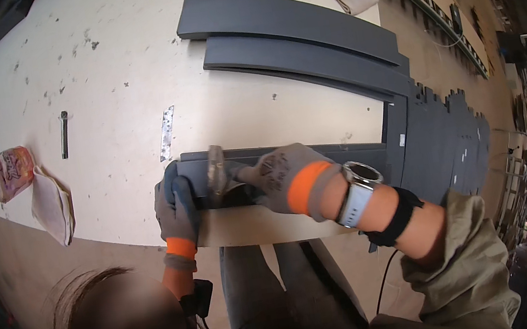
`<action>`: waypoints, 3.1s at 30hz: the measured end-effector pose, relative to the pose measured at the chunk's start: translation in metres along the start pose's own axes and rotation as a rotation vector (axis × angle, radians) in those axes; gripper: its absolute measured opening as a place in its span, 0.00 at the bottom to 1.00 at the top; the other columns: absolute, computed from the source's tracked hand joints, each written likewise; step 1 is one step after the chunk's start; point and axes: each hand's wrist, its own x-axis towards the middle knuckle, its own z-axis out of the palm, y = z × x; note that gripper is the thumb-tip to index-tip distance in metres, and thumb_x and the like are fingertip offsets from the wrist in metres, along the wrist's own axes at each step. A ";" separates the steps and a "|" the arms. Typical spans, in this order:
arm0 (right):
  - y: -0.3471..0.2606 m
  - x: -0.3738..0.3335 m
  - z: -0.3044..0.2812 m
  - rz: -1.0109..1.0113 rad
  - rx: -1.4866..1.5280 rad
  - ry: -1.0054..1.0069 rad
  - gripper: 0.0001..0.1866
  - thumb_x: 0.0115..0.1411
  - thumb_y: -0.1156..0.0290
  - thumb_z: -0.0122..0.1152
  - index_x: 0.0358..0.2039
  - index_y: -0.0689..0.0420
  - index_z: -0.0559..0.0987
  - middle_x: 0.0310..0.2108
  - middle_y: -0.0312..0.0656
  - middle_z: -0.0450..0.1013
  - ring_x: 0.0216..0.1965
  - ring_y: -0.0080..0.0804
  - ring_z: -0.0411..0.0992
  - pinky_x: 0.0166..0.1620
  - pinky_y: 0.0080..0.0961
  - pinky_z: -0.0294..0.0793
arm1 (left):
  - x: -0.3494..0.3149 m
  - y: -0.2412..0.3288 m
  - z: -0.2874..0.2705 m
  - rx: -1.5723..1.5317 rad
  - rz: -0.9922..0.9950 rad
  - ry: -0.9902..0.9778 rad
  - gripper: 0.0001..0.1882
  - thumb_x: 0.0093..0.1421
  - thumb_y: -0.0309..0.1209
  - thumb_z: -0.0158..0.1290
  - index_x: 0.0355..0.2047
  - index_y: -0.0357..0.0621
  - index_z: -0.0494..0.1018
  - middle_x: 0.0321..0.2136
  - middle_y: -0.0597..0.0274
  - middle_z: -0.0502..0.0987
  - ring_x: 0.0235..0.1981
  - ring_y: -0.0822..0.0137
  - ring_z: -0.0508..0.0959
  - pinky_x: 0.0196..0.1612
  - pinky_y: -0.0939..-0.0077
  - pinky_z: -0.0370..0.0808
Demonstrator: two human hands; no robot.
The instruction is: The person uses a scraper and a cloth to clean a wooden board, then wipes down several other boards with the cloth, occasionally using a small blade to trim the edges.
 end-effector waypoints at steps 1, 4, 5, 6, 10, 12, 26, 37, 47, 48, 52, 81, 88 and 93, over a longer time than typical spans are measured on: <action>-0.004 0.007 -0.001 -0.019 0.003 0.009 0.27 0.59 0.60 0.52 0.60 0.48 0.64 0.31 0.43 0.76 0.35 0.40 0.77 0.38 0.32 0.75 | 0.001 0.001 0.000 -0.032 -0.044 -0.013 0.19 0.64 0.35 0.42 0.51 0.40 0.70 0.40 0.45 0.73 0.42 0.47 0.73 0.47 0.62 0.69; -0.009 0.015 0.002 -0.048 0.101 0.075 0.27 0.58 0.60 0.54 0.58 0.49 0.65 0.33 0.44 0.76 0.37 0.41 0.76 0.40 0.34 0.76 | 0.005 -0.011 -0.008 0.029 0.045 -0.032 0.20 0.68 0.39 0.39 0.51 0.39 0.70 0.40 0.45 0.74 0.41 0.50 0.73 0.46 0.64 0.69; -0.011 0.014 0.003 -0.080 0.141 0.093 0.29 0.59 0.57 0.54 0.60 0.48 0.63 0.35 0.45 0.75 0.38 0.42 0.76 0.41 0.35 0.76 | 0.003 -0.028 -0.012 0.047 0.129 -0.021 0.23 0.70 0.41 0.34 0.52 0.38 0.69 0.40 0.48 0.74 0.41 0.54 0.74 0.46 0.65 0.68; -0.012 0.016 0.006 -0.042 0.160 0.106 0.29 0.59 0.57 0.54 0.60 0.48 0.63 0.35 0.45 0.75 0.38 0.42 0.76 0.41 0.35 0.76 | 0.004 -0.026 -0.012 -0.060 0.030 -0.088 0.24 0.70 0.42 0.33 0.53 0.36 0.67 0.43 0.52 0.73 0.44 0.61 0.72 0.49 0.70 0.67; -0.019 0.010 0.014 -0.003 0.230 0.084 0.29 0.60 0.57 0.53 0.61 0.49 0.62 0.35 0.46 0.76 0.37 0.43 0.77 0.39 0.36 0.77 | 0.008 -0.029 -0.015 -0.238 -0.114 -0.207 0.27 0.70 0.44 0.33 0.55 0.34 0.65 0.48 0.59 0.71 0.48 0.69 0.70 0.53 0.74 0.66; -0.011 0.013 0.024 0.005 0.251 0.096 0.29 0.61 0.56 0.52 0.61 0.48 0.61 0.35 0.45 0.77 0.37 0.43 0.77 0.39 0.37 0.78 | 0.009 -0.017 -0.013 -0.059 -0.012 -0.222 0.26 0.70 0.43 0.35 0.55 0.34 0.65 0.49 0.57 0.71 0.47 0.68 0.70 0.51 0.74 0.68; -0.011 0.014 -0.007 -0.021 0.049 -0.073 0.29 0.60 0.55 0.54 0.61 0.44 0.62 0.37 0.46 0.76 0.40 0.42 0.76 0.41 0.35 0.77 | -0.004 -0.022 -0.003 -0.006 0.060 -0.041 0.19 0.64 0.32 0.46 0.53 0.40 0.69 0.46 0.50 0.72 0.47 0.56 0.72 0.52 0.69 0.67; -0.048 -0.010 0.085 0.099 0.580 0.643 0.30 0.58 0.61 0.53 0.60 0.52 0.60 0.37 0.50 0.75 0.34 0.45 0.76 0.34 0.35 0.75 | 0.003 0.012 -0.032 -0.506 -0.193 -0.053 0.22 0.67 0.36 0.42 0.58 0.37 0.63 0.49 0.60 0.70 0.47 0.67 0.72 0.54 0.72 0.68; 0.026 -0.137 0.223 0.803 1.300 1.059 0.32 0.58 0.66 0.55 0.61 0.60 0.59 0.42 0.58 0.71 0.41 0.56 0.72 0.42 0.43 0.73 | -0.028 0.115 0.110 0.658 0.861 -0.387 0.43 0.45 0.49 0.63 0.56 0.37 0.64 0.51 0.42 0.67 0.55 0.44 0.65 0.57 0.49 0.59; 0.028 -0.143 0.232 0.812 1.322 1.064 0.32 0.58 0.66 0.55 0.61 0.60 0.59 0.42 0.58 0.71 0.41 0.56 0.72 0.42 0.43 0.73 | -0.034 0.118 0.125 0.698 0.875 -0.431 0.47 0.42 0.52 0.63 0.58 0.38 0.62 0.53 0.42 0.65 0.56 0.45 0.62 0.59 0.48 0.57; 0.036 -0.155 0.252 0.866 1.232 0.836 0.30 0.58 0.62 0.54 0.60 0.55 0.61 0.41 0.55 0.72 0.39 0.53 0.73 0.40 0.41 0.74 | -0.039 0.116 0.169 0.798 0.914 -0.565 0.52 0.40 0.53 0.64 0.61 0.40 0.58 0.55 0.44 0.63 0.57 0.45 0.61 0.60 0.48 0.55; 0.124 -0.152 0.213 0.706 1.111 0.769 0.30 0.54 0.66 0.58 0.58 0.54 0.63 0.45 0.57 0.71 0.41 0.53 0.73 0.41 0.40 0.75 | -0.026 0.092 0.180 0.787 1.045 -0.544 0.50 0.49 0.69 0.43 0.60 0.39 0.59 0.55 0.47 0.65 0.55 0.47 0.64 0.56 0.50 0.59; 0.149 -0.180 0.220 0.747 1.201 0.963 0.31 0.53 0.67 0.61 0.57 0.57 0.64 0.44 0.54 0.71 0.44 0.51 0.71 0.47 0.35 0.72 | -0.038 0.108 0.171 0.792 0.897 -0.545 0.51 0.40 0.55 0.62 0.60 0.39 0.58 0.56 0.46 0.63 0.58 0.45 0.61 0.62 0.48 0.52; 0.157 -0.187 0.205 0.525 0.763 0.717 0.29 0.53 0.66 0.61 0.56 0.51 0.66 0.41 0.47 0.72 0.43 0.47 0.72 0.45 0.35 0.73 | -0.039 0.115 0.122 0.785 0.805 -0.289 0.43 0.48 0.46 0.62 0.58 0.36 0.59 0.57 0.41 0.62 0.59 0.43 0.61 0.62 0.49 0.54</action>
